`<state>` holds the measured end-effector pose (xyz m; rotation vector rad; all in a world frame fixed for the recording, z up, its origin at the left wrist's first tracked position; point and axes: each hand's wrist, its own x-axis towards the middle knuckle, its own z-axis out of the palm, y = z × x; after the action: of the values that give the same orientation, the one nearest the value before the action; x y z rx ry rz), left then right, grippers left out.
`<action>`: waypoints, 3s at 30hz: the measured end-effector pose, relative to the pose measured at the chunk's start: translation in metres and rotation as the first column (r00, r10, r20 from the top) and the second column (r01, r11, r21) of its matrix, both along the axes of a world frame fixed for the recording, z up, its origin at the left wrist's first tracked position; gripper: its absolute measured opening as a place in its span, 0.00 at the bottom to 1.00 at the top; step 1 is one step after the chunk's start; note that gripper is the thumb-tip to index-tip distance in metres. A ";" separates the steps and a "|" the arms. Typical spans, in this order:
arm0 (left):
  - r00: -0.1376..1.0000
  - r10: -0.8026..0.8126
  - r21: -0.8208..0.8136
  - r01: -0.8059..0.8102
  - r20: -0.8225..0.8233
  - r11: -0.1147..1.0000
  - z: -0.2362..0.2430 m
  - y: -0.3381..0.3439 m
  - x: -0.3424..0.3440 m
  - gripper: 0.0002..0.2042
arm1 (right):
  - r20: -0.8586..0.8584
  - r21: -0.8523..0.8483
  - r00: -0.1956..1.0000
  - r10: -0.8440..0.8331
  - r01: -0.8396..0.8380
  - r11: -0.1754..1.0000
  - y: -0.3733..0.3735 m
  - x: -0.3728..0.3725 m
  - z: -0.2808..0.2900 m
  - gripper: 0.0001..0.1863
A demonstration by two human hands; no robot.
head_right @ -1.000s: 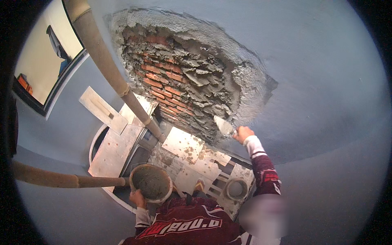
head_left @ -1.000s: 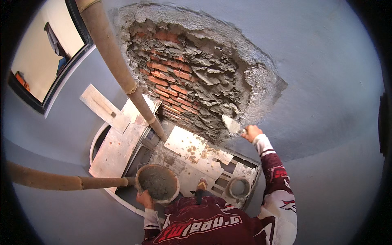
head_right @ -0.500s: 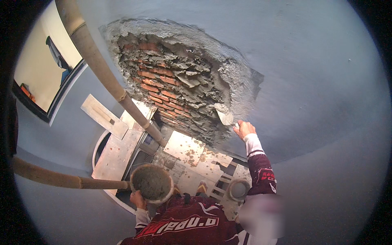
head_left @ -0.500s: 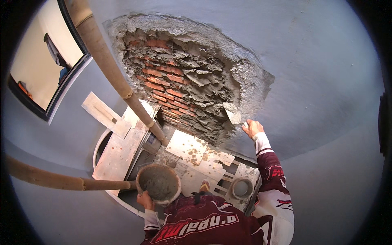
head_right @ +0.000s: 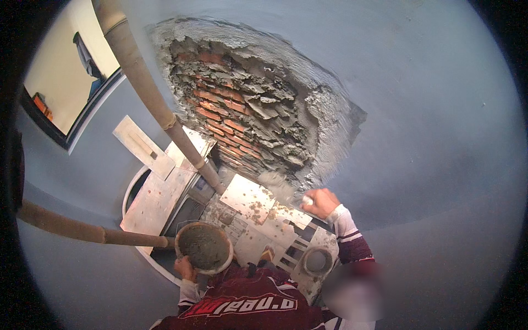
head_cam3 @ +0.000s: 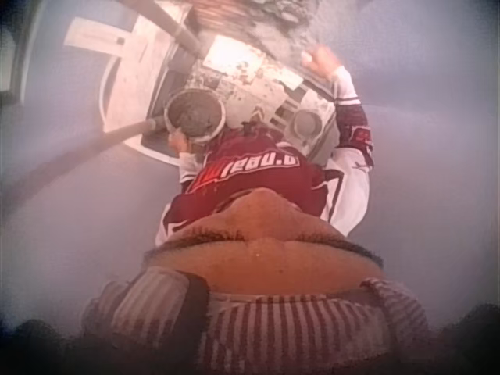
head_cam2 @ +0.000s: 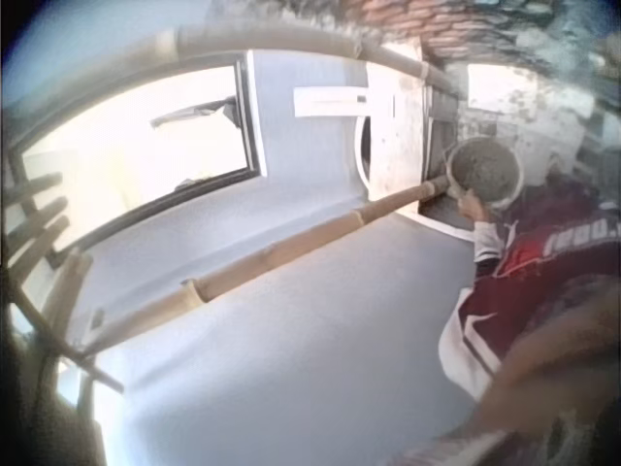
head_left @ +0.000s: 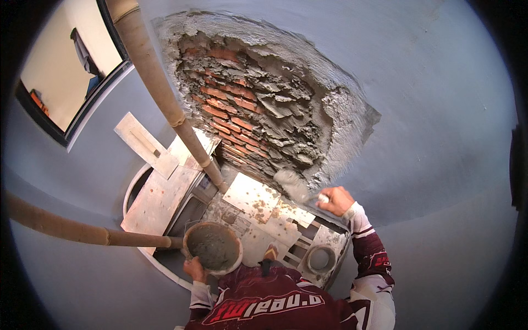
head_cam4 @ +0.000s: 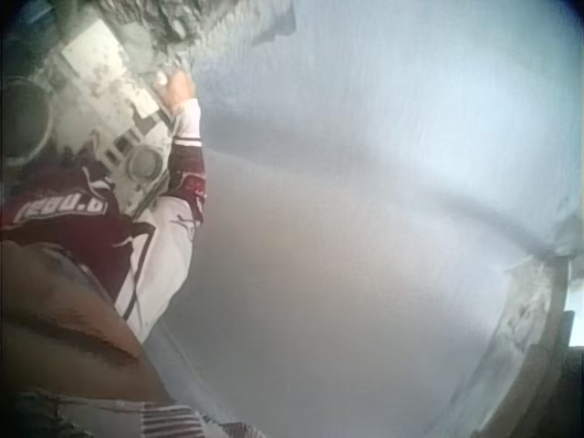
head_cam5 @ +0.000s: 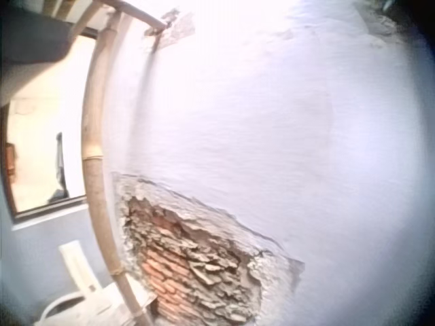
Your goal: The person scoops cement from a bucket with a trowel and applies it to a brick wall, smoothing the surface. The person repeatedly scoops and spreads the material to cover the exposed brick area.
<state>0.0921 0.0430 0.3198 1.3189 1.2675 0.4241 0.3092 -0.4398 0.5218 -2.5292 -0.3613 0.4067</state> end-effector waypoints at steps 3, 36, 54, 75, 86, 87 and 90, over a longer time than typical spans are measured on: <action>0.998 0.050 -0.014 -0.049 0.037 0.999 0.007 -0.005 0.004 0.07 | -0.285 0.266 0.938 0.198 -0.121 0.956 0.005 0.021 -0.019 0.14; 0.451 -0.857 0.654 0.574 0.249 0.492 0.110 -0.004 0.173 0.16 | 0.087 0.117 0.989 0.121 -0.130 0.985 0.254 -0.098 -0.124 0.17; 0.482 -0.843 0.707 0.509 0.239 0.491 0.094 -0.016 0.174 0.17 | -0.368 0.210 0.920 0.134 -0.057 0.976 0.261 -0.085 -0.131 0.22; 0.445 -0.884 0.736 0.549 0.144 0.396 0.072 -0.045 0.163 0.16 | -0.545 0.328 0.829 0.124 0.075 0.942 0.232 -0.089 -0.166 0.24; 0.748 -0.561 0.083 0.572 0.356 0.816 -0.006 -0.069 0.151 0.15 | -0.185 -0.104 0.982 0.041 -0.061 0.993 0.133 -0.082 -0.151 0.25; 0.766 -0.532 0.030 0.561 0.361 0.827 -0.009 -0.072 0.147 0.14 | -0.293 -0.169 0.954 0.065 -0.118 0.979 0.132 -0.076 -0.138 0.27; 0.831 -0.450 0.055 0.459 0.327 0.887 -0.042 -0.073 0.122 0.13 | -0.379 -0.121 0.908 0.177 -0.238 0.964 0.124 -0.071 -0.127 0.25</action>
<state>0.2145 -0.0300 0.2774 1.4067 0.6433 0.2705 0.2377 -0.3155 0.3953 -2.5063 -0.4694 1.0138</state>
